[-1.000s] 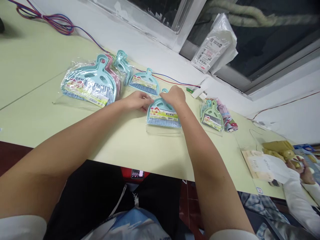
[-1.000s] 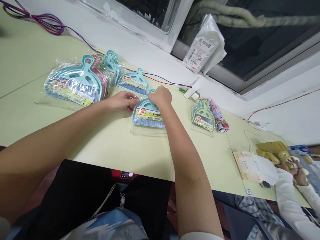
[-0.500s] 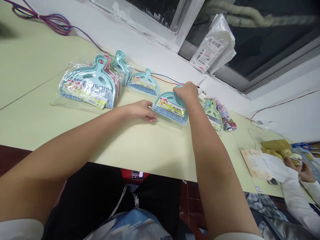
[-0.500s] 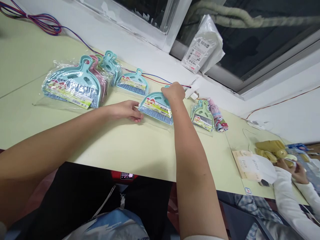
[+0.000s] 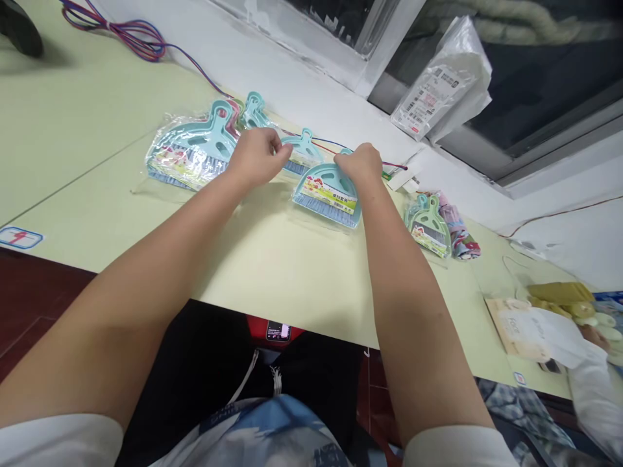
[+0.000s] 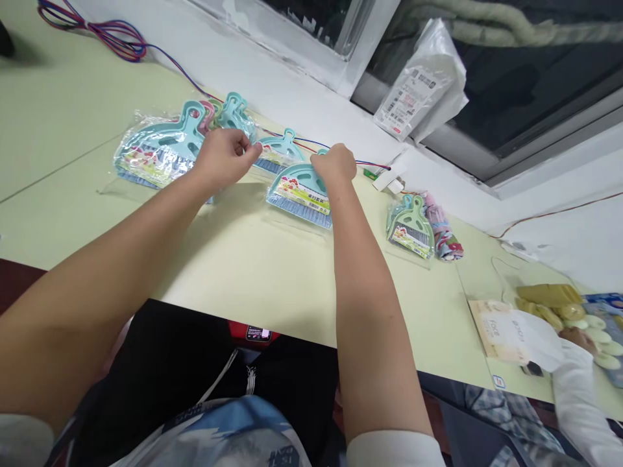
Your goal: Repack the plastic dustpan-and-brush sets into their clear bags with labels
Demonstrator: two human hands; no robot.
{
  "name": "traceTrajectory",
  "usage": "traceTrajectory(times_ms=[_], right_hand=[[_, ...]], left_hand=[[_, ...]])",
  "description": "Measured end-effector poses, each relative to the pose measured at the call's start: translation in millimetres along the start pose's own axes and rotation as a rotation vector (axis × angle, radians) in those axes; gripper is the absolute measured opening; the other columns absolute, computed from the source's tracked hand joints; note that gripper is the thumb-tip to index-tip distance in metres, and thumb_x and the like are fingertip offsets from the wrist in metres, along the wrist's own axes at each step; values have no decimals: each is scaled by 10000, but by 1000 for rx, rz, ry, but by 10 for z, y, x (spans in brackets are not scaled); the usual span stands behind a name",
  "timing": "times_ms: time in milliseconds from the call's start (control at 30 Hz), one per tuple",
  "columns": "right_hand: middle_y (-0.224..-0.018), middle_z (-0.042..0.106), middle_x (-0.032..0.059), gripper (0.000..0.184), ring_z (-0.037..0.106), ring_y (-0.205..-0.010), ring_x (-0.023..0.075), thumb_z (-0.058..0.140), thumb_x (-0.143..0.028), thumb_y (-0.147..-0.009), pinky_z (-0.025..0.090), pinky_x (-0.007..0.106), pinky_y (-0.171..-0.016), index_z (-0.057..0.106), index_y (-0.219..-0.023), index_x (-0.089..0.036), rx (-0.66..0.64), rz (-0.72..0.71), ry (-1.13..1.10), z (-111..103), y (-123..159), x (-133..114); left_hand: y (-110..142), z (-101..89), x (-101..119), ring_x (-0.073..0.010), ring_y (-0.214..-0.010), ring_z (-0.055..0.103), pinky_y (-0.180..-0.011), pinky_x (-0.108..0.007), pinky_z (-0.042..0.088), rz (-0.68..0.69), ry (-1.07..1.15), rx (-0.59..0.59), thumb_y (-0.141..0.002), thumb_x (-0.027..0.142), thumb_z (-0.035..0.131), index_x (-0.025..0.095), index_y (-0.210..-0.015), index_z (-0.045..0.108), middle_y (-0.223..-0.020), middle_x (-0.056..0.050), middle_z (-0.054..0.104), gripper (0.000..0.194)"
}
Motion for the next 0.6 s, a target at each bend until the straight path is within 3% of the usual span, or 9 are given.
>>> traceTrajectory(times_ms=[200, 300, 433, 600], right_hand=[[-1249, 650, 242, 528, 600, -1277, 457, 731, -486, -875, 500, 679, -1039, 645, -1220, -95, 14, -109, -37, 228, -88, -500], [-1257, 653, 240, 552, 589, -1298, 455, 696, -535, -896, 494, 697, -1043, 639, -1240, -108, 13, -167, -75, 379, -179, -697], [-1260, 656, 235, 568, 568, -1327, 459, 669, -558, -909, 484, 719, -1048, 634, -1275, -125, -10, -207, -91, 575, -232, -853], [-1283, 652, 241, 582, 579, -1316, 456, 679, -544, -903, 486, 705, -1060, 628, -1295, -117, -58, -158, -82, 711, -245, -899]], left_hand=[[152, 29, 234, -259, -760, 607, -724, -391, 426, 225, -143, 68, -987, 417, 472, 226, -719, 585, -623, -67, 567, 348], [237, 65, 385, -240, -686, 594, -682, -382, 406, 326, -201, 31, -975, 392, 461, 215, -708, 609, -601, -61, 568, 352], [407, 314, 593, -229, -592, 566, -586, -371, 348, 511, -330, -181, -917, 333, 476, 204, -661, 632, -585, -70, 593, 326], [719, 760, 716, -259, -695, 655, -616, -379, 409, 648, -371, -495, -909, 292, 489, 182, -768, 738, -756, -119, 718, 306]])
Point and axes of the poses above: each hand's wrist, its own y-axis away from the middle knuckle, its own z-axis out of the palm, x = y × z, the point moved 8 cm from there along -y, towards the middle knuckle
